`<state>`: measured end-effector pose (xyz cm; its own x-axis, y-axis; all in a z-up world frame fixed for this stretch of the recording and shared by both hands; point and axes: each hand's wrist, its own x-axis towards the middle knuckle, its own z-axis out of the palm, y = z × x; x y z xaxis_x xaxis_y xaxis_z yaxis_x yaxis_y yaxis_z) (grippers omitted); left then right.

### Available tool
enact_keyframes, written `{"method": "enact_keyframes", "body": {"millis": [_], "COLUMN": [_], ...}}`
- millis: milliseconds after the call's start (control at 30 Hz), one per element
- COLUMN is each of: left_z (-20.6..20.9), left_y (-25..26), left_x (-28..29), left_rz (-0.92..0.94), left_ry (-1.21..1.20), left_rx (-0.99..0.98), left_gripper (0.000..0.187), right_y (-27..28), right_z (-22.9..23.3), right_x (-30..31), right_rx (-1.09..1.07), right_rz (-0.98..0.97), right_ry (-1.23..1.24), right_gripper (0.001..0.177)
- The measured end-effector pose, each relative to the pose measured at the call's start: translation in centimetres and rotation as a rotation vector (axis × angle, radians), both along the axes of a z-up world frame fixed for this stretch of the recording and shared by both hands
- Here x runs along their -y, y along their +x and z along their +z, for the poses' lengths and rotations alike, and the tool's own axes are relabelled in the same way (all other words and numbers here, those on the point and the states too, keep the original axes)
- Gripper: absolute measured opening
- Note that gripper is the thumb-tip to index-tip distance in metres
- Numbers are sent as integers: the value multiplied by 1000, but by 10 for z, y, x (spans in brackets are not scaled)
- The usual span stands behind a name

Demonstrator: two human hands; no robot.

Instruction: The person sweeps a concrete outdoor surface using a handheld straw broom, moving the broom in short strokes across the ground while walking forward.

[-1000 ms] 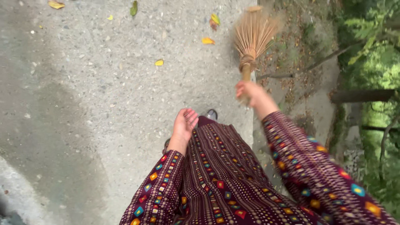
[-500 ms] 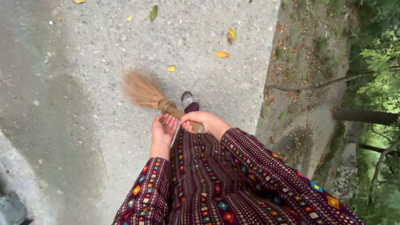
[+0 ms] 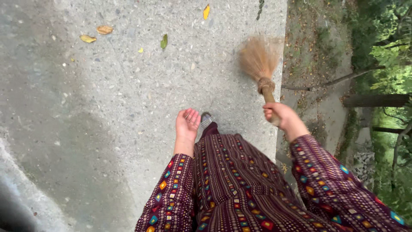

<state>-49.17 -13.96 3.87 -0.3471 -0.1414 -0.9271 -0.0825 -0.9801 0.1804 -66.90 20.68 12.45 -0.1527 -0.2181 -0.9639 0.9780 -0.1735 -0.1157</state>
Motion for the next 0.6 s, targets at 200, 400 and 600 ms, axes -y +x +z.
{"method": "enact_keyframes", "body": {"millis": [200, 400, 600], "left_z": [6, 3, -7], "left_y": [0, 1, 9], "left_x": [19, 34, 55], "left_rz": [27, 72, 134], "left_ry": [9, 35, 16], "left_rx": [4, 73, 99], "left_gripper": [33, 33, 28], "right_y": [17, 3, 35], "right_z": [50, 72, -18], "right_x": [124, 192, 293], "right_rx": [-374, -89, 59], "right_rz": [365, 533, 679], "right_ry": [453, -107, -526], "right_gripper": [19, 34, 16]}}
